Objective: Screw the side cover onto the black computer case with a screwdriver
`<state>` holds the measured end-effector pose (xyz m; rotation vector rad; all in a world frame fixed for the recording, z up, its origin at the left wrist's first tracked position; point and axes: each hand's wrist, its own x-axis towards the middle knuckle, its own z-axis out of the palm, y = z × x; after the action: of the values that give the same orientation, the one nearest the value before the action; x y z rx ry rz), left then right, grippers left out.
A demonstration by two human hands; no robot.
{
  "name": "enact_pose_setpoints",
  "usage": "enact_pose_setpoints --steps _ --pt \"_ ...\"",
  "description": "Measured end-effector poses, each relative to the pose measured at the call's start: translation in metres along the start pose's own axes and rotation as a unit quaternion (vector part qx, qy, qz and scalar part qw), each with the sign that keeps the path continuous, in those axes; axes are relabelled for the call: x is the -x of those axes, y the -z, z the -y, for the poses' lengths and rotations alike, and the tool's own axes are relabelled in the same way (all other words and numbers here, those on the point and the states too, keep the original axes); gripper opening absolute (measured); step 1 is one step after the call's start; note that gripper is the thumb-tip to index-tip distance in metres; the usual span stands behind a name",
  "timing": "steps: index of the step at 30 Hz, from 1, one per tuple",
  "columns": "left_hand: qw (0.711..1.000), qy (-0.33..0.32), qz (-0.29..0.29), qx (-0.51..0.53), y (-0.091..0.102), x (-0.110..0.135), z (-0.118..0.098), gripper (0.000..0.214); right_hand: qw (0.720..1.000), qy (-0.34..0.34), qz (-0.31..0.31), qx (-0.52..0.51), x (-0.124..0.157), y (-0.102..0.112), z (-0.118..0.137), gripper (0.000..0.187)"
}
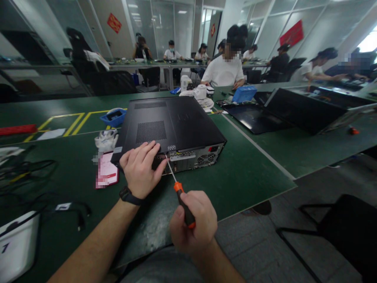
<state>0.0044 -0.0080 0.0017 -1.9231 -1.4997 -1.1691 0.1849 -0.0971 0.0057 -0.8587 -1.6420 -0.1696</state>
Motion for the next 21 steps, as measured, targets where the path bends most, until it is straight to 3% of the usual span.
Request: enact_pose_setpoints --steps 8,15,21 --pt "1.0 0.004 0.003 0.008 -0.0016 0.0011 0.0006 0.045 0.999 -0.025 0.004 -0.03 0.0048 0.0012 -0.0032 0.032" --pt "1.0 0.006 0.007 0.009 -0.0007 0.0009 0.0004 0.045 1.0 0.0 0.0 -0.004 0.0027 -0.0003 -0.0007 0.036" --pt "1.0 0.0 0.002 0.0 -0.0008 0.0006 0.0004 0.044 0.999 -0.033 -0.006 -0.016 0.0058 -0.0009 -0.0021 0.031"
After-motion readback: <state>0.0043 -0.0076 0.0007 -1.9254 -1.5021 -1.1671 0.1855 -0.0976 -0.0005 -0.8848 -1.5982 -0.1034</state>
